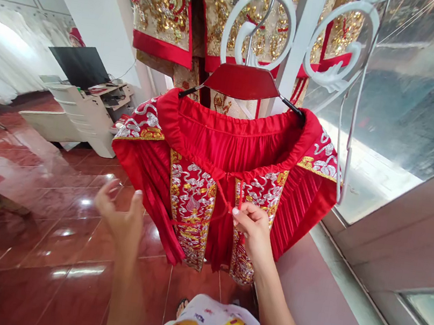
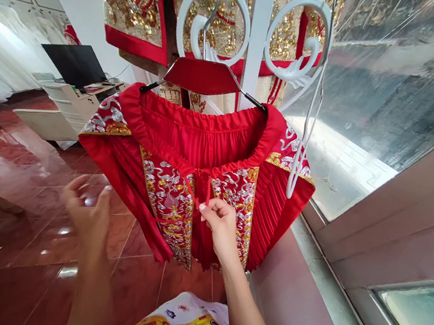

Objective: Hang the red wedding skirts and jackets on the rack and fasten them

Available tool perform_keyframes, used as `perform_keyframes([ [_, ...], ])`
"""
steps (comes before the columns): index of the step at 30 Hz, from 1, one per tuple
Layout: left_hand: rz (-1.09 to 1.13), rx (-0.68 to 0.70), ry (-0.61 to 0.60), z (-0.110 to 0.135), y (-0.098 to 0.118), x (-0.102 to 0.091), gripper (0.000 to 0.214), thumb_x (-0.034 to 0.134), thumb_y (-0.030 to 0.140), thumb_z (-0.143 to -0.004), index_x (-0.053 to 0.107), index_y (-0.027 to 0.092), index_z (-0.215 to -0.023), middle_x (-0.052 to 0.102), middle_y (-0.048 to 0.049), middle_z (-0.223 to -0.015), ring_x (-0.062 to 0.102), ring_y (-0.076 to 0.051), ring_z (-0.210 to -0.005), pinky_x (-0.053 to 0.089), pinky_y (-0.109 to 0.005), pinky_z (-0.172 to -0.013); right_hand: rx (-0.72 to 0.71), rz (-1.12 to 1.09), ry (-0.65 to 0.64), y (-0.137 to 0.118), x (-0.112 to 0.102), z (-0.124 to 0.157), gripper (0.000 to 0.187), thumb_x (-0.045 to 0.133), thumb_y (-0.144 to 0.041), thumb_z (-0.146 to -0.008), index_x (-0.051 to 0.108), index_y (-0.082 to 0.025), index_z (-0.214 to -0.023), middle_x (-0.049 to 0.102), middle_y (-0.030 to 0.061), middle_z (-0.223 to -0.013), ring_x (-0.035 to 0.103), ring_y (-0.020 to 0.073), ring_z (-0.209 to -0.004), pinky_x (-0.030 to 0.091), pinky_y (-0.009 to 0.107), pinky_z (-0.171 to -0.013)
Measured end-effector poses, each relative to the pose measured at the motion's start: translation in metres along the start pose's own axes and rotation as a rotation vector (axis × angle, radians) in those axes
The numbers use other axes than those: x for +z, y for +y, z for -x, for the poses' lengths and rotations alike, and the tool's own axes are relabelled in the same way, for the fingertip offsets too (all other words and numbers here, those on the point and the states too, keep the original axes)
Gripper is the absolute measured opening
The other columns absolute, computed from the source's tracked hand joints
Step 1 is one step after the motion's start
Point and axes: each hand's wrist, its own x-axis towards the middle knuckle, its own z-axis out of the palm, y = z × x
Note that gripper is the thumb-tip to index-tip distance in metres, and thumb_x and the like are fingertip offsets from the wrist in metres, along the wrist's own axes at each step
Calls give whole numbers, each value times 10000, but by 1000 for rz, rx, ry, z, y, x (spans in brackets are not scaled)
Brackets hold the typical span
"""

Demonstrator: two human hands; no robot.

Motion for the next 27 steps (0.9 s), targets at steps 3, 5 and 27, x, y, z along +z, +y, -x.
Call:
perform_keyframes([
  [3,238,39,-550,32,43,25,293,470,393,-851,631,171,-955,637,-57,-959,582,-183,-924,448,-329,-887,-24,94,-50,-1,7,-2,281,664,-342,-717,503,-162,-572,430,-54,-502,263,52,-446,164,223,-442],
  [5,379,-18,-901,52,66,45,383,389,444,-884,649,165,-915,655,-56,-875,601,-172,-858,465,-306,-851,-50,162,-77,-2,11,-4,291,645,-349,-728,481,-165,-572,409,-57,-505,274,56,-460,184,222,-449],
  [27,-55,504,-343,-18,91,60,185,553,322,-791,635,157,-776,570,-4,-663,488,-101,-533,390,-215,-549,-642,1082,419,-55,-36,-42,194,530,-312,-830,657,-169,-797,642,76,-777,547,198,-716,404,321,-672],
])
